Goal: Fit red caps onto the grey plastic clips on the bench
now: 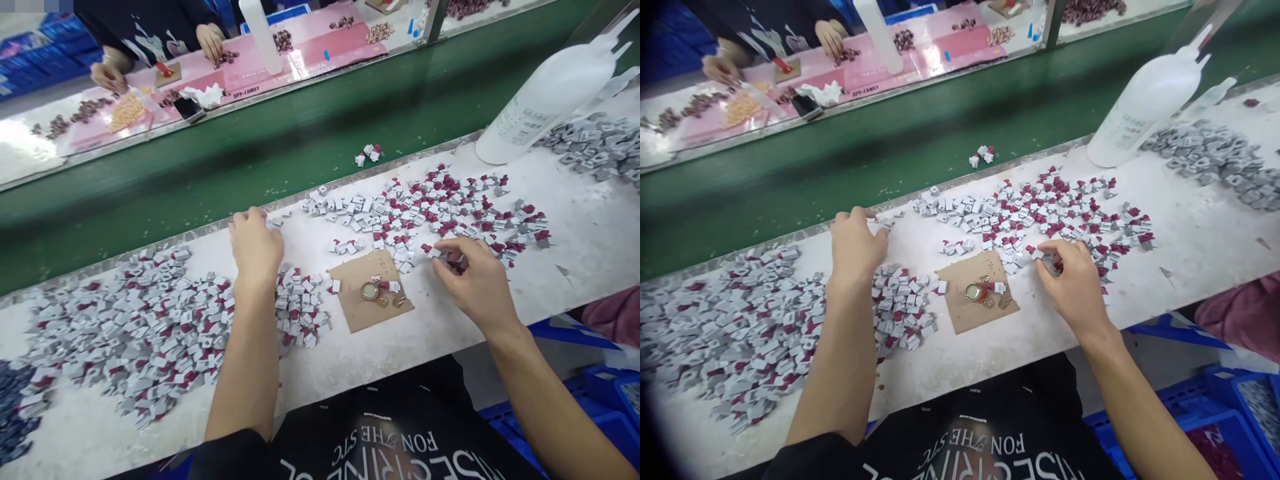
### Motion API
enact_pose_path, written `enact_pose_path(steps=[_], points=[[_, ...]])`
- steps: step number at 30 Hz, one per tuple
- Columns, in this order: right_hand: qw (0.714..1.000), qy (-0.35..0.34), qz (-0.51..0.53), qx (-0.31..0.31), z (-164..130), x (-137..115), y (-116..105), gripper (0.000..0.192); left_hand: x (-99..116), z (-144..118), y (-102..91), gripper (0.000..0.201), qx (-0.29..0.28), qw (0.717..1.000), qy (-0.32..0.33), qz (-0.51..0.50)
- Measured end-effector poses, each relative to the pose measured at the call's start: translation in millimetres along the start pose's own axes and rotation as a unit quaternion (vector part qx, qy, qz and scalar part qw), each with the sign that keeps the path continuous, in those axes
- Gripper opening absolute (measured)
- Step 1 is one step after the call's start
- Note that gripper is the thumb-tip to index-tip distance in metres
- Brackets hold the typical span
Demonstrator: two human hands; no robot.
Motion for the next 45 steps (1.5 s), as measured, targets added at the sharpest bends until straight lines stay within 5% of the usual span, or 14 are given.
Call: enact_pose_path(steps=[5, 13, 21, 27, 31, 34, 40, 45], points=[[0.993, 0.001, 0.117, -0.024, -14.6, -26.9, 4.3, 0.01, -20.1, 16.7, 4.9, 0.005, -0.035, 0.999, 0.004, -0.008], [0.962, -0.038, 0.238, -0.128, -24.8, -62.1, 27.2, 0.009, -9.7, -0.1, 5.8, 0.019, -0.084, 0.994, 0.054, -0.047], [0.964, -0.022, 0.239, -0.112, -19.1, -61.2, 26.8, 0.011, 25.6, -32.6, 19.6, 0.017, -0.205, 0.968, 0.112, -0.093], [0.96, -0.004, 0.275, -0.055, -1.3, -48.0, 21.6, 0.018, 36.1, -29.4, 30.0, 0.008, -0.189, 0.974, 0.122, 0.016], [0.967, -0.034, 0.252, 0.001, 57.2, -44.7, 19.5, 0.028, 34.0, -24.3, 36.6, 0.009, -0.173, 0.977, 0.115, 0.048], [0.98, -0.088, 0.172, -0.046, 133.7, -64.7, 31.5, 0.03, 33.1, -25.9, 38.0, 0.007, -0.166, 0.978, 0.116, 0.051], [0.959, -0.226, 0.013, -0.168, 275.7, -134.3, 91.8, 0.034, 32.4, -38.3, 37.5, 0.012, -0.171, 0.98, 0.098, 0.041], [0.92, -0.301, -0.09, -0.236, 314.0, -154.2, 143.6, 0.035, 31.7, -49.0, 38.2, 0.014, -0.178, 0.979, 0.094, 0.017]])
Point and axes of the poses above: each hand's wrist, its own z-axis towards the middle knuckle, its own y-axis out of the palm, x = y × z, the point moved 4 cm from there along z, towards the middle knuckle, and after that the axes turned 15 degrees about -x, right-handed, at the moved point
